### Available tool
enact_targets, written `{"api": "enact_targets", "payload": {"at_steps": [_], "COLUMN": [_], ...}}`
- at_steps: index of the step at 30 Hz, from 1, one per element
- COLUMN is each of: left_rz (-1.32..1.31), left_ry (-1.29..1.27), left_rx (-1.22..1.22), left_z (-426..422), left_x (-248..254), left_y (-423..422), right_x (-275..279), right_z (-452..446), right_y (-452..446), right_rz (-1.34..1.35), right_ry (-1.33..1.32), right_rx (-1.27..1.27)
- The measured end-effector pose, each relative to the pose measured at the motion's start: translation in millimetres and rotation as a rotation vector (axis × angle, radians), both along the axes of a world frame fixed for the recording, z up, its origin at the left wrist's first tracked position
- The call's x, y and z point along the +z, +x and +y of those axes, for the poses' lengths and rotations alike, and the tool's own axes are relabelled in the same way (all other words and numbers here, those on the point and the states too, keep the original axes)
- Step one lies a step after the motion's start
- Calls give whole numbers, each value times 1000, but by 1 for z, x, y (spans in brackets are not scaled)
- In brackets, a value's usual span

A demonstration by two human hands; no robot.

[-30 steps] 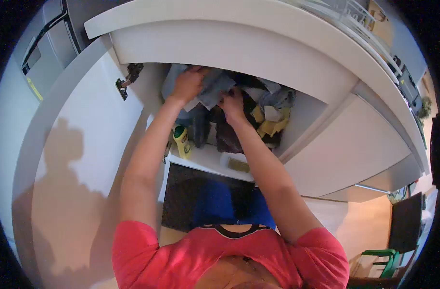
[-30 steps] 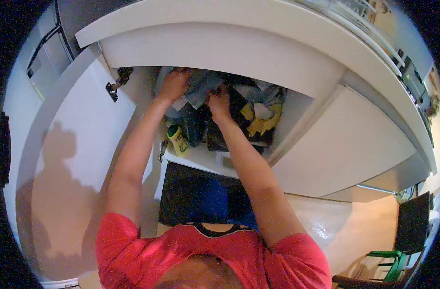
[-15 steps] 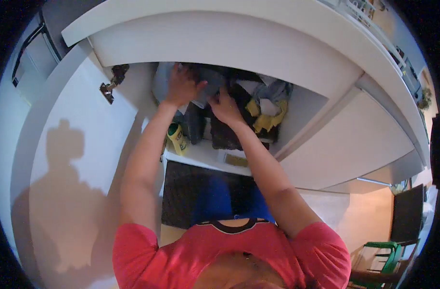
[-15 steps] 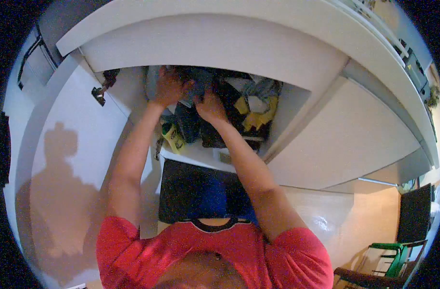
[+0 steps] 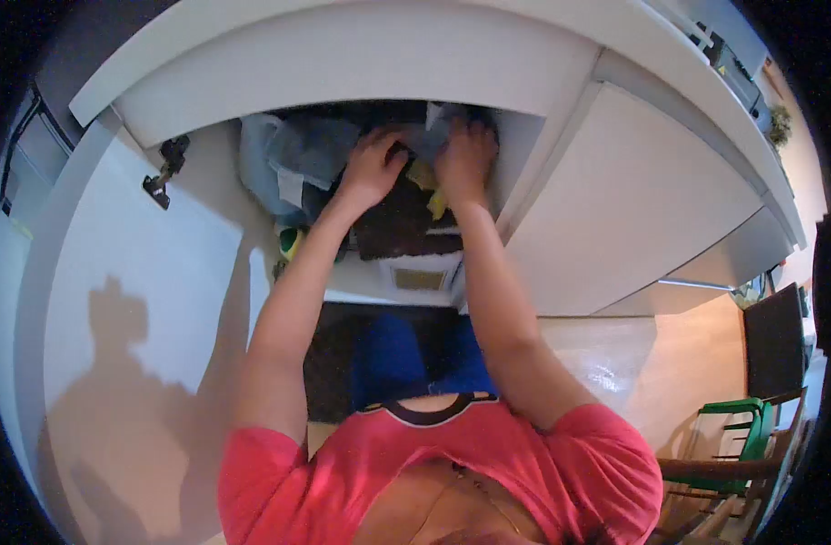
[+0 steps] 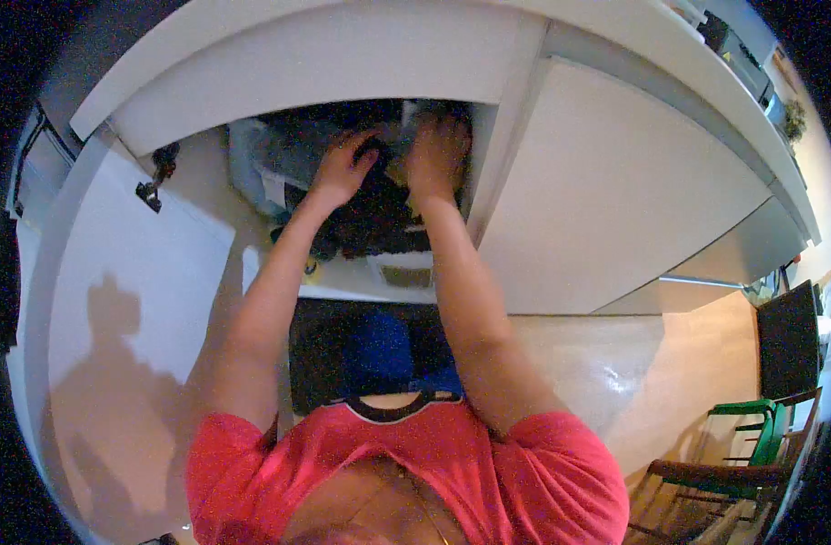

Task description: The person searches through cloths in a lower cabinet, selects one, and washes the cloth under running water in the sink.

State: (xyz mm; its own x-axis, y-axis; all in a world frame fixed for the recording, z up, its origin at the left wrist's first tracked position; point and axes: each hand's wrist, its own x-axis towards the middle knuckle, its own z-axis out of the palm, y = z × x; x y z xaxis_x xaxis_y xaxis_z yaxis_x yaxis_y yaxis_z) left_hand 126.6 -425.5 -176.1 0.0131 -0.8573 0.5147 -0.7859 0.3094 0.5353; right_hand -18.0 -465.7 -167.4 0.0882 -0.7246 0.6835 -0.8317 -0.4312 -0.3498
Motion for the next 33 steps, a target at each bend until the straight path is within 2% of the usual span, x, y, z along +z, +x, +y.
{"api": "enact_targets", "payload": {"at_steps": [1,3,5,8,9,11,12,15,16,19,20,23,24,28,31,33], "left_rz": [176,491,777,919,967,1032,1065,978,1068,1460,1548,1284,1083,1006,1169,1109], "left_ry": [-21,-49,-41,256,338,300,281,475,537,539,526,403,400,375,367,424], "left_rx": [-87,-226,-324,-444,-488,-698,-797,-628,-541,-244,-191,-396,-412,-226,-301,-322], "left_z": [2,12,27,75,85,94,99,117,123,131,134,139,137,118,100,92], "left_x": [-4,-6,-13,-11,-14,-25,-27,-38,-43,-62,-63,-28,-29,-32,-28,-25], "left_y": [1,1,0,10,14,17,16,-1,-13,-22,-21,-28,-22,-19,-25,-32], "right_x": [9,14,14,0,-7,-22,-16,-20,-25,-26,-29,-42,-61,-77,-74,-61], "right_z": [15,57,86,106,109,112,118,122,122,127,126,125,123,132,129,133], "right_y": [-4,-9,-16,-33,-40,-54,-63,-71,-72,-77,-80,-93,-99,-118,-133,-135], "right_rz": [-65,-176,-217,-370,-531,-853,-860,-837,-781,-1037,-1046,-695,-527,-905,-1164,-1158], "right_ry": [-38,-193,-131,110,218,440,537,677,642,654,660,1173,1232,878,980,914], "right_rx": [71,439,715,870,893,935,907,921,915,938,926,843,834,868,944,974]}}
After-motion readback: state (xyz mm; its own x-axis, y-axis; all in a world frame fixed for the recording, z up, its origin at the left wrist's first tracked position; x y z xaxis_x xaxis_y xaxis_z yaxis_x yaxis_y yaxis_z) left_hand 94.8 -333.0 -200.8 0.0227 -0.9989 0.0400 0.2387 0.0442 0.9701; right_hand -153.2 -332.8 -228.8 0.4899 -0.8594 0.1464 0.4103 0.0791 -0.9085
